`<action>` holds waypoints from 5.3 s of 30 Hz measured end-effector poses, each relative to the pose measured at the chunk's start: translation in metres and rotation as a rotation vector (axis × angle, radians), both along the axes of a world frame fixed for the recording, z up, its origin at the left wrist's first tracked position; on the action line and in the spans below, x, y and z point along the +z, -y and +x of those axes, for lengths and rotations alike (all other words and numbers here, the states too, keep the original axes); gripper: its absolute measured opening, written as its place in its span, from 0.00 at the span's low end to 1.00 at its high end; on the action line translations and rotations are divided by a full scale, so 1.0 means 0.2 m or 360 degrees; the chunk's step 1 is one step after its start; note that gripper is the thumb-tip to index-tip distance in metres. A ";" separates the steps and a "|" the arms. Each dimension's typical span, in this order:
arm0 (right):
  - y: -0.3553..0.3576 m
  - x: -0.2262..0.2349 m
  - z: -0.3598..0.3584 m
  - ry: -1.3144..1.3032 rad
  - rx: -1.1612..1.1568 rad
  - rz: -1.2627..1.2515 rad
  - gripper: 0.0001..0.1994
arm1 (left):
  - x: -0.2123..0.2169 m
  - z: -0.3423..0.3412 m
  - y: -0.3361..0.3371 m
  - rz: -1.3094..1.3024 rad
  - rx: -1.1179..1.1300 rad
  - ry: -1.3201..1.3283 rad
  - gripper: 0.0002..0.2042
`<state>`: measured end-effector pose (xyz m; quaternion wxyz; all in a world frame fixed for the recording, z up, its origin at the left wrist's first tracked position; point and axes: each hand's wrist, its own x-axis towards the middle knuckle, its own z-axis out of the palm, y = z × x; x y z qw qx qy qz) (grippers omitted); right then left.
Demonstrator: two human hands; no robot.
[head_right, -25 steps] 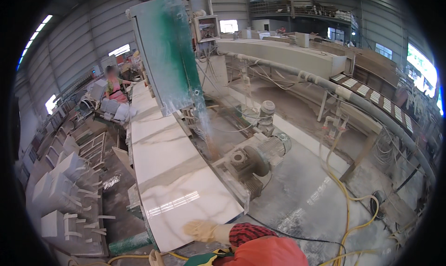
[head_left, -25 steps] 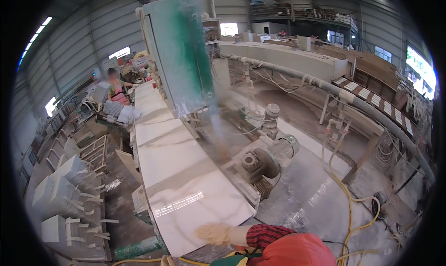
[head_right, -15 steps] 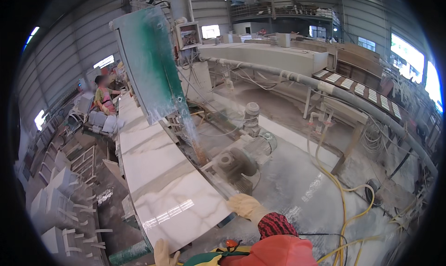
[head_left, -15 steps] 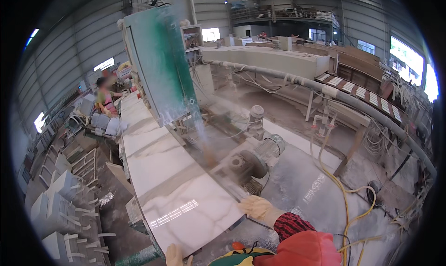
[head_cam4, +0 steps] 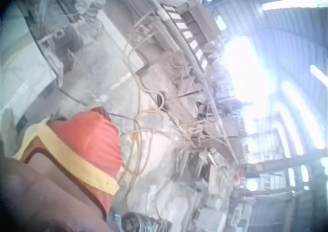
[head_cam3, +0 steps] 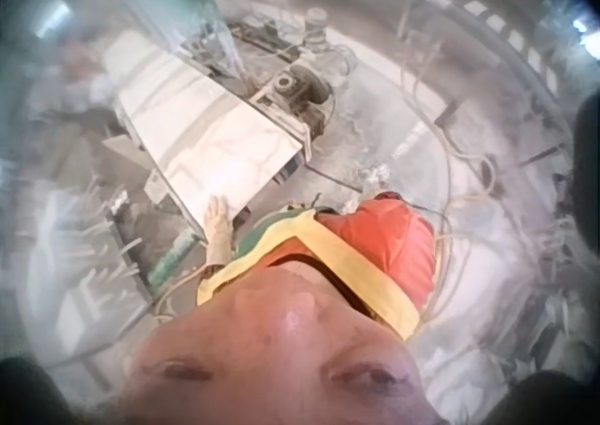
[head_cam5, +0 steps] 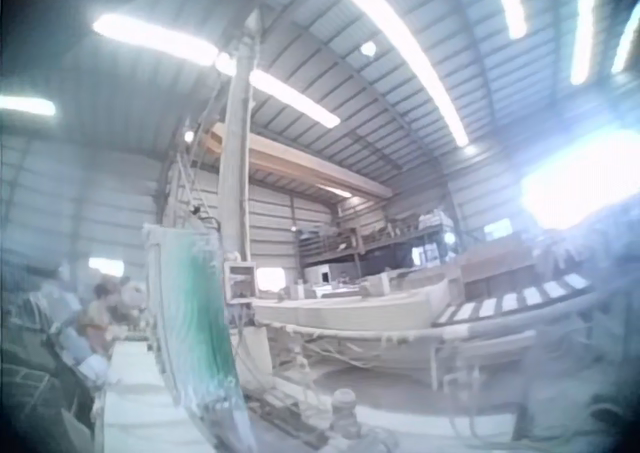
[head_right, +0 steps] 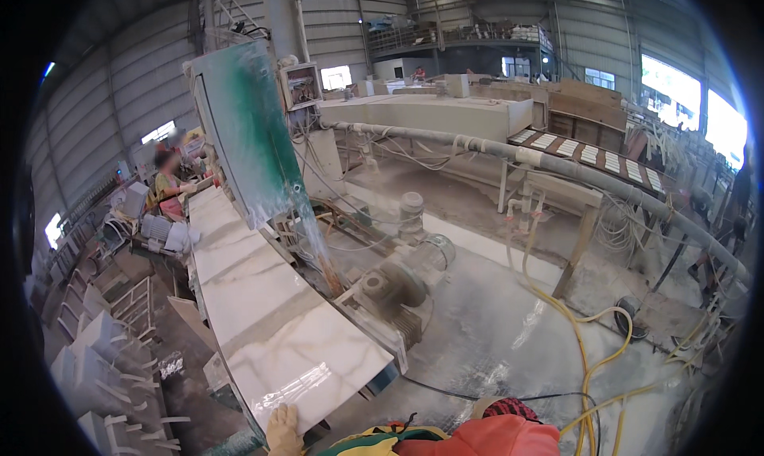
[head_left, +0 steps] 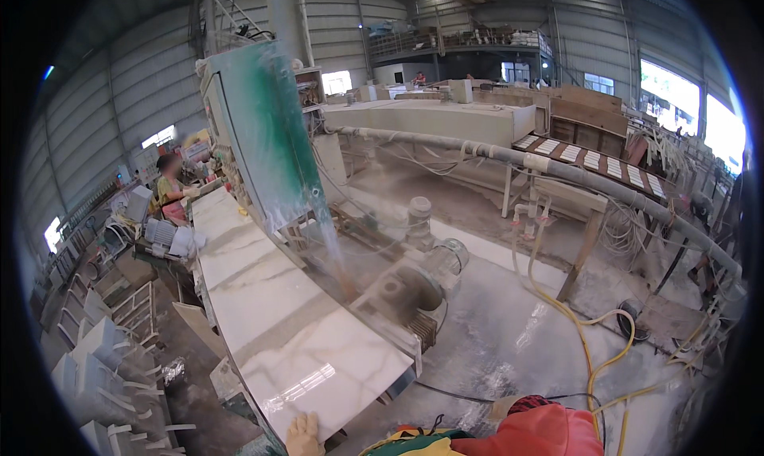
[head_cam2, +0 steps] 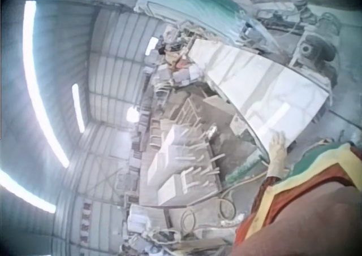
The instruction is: The person repeatedly picks up large white marble-like slabs from a conveyor, wipes their surfaces with gloved hands, and places them back onto the conveyor. The task is performed one at a time in a repetitive loop within a factory setting.
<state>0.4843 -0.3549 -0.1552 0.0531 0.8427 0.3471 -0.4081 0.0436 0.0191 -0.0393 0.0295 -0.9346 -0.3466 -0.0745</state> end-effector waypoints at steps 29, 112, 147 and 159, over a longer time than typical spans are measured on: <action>-0.26 -0.19 -0.11 -0.0223 0.0784 0.0319 0.27 | 0.15 -1.22 1.90 0.0352 0.1742 -0.0057 0.31; 1.72 0.15 -1.42 -0.0209 0.2223 0.0832 0.09 | 0.00 -1.85 4.44 0.0765 0.1880 -0.0254 0.22; 1.72 0.90 -2.51 -0.0564 0.2588 0.1086 0.27 | -0.09 -2.30 5.08 0.0523 0.2392 -0.0307 0.24; 1.72 0.73 -2.44 -0.0672 0.2759 0.1401 0.31 | 0.05 -2.17 5.03 0.0530 0.2787 0.0133 0.25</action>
